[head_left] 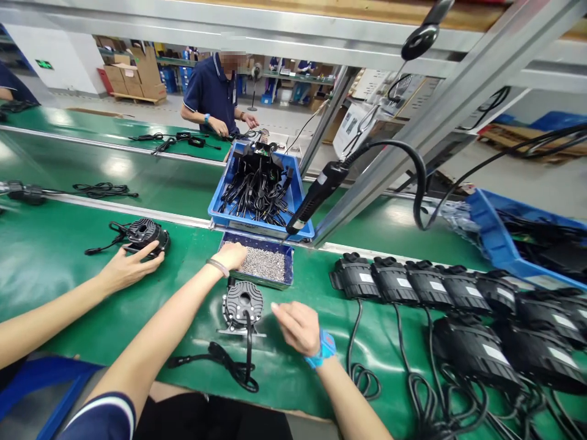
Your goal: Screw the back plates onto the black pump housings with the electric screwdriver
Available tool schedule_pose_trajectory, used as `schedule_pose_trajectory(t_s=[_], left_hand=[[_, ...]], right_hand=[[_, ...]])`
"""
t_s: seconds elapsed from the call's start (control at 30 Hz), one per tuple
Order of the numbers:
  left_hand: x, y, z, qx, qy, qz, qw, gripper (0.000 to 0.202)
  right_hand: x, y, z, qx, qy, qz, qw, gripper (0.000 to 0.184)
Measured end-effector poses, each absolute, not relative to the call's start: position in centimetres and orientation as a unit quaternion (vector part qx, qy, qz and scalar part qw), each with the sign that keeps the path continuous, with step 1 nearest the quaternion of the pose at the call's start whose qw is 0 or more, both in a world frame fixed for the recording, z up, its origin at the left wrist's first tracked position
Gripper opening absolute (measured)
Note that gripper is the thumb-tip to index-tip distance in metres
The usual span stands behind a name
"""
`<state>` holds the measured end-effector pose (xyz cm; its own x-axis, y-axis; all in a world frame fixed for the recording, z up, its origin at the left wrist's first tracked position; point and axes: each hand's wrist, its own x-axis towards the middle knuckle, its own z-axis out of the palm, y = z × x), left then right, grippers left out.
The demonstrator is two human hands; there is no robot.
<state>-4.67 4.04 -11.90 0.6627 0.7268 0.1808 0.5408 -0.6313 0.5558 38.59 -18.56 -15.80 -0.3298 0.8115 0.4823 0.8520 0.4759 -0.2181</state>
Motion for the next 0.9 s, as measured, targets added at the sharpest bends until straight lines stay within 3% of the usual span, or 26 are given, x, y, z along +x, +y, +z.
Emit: schedule_pose_trajectory(t_s=[0.17,0.27,0.4,0.5,0.7,0.8,0.9], left_hand=[[4.8,2.9,-10.5,0.892,0.410,0.057,0.184,0.013],[14.3,1.8,-10.2,0.899,0.396,0.039,0.183,0.016],[19.6,1.6,-11.6,0.903,0.392,0.026,0.173,0.009],[19.1,1.6,-12.2,0.903,0.390,0.054,0.172,0.012],[18.0,0.3,-12.0,0.877,0.402,0.156,0.214,0.014],[17.6,-0.9,-11.6,0.854,0.409,0.209,0.246,0.015],[16.6,-2.5,-11.1,0.781,0.407,0.304,0.362,0.008]], right_hand=[[39.8,-10.7,-14.2,-0.652,-0.749,0.093,0.074,0.025],[39.8,-6.2,-14.0,-0.651,-0.730,0.200,-0.047,0.021],[39.3,-4.1,-14.4,-0.633,-0.718,0.275,-0.091,0.024],[39.4,-4.7,-14.2,-0.638,-0.716,0.283,-0.018,0.022],[39.1,-7.9,-12.9,-0.635,-0.658,0.295,0.277,0.018],[37.7,-10.7,-12.3,-0.596,-0.603,0.357,0.392,0.035],[36.3,-13.2,-11.9,-0.558,-0.555,0.415,0.456,0.045]])
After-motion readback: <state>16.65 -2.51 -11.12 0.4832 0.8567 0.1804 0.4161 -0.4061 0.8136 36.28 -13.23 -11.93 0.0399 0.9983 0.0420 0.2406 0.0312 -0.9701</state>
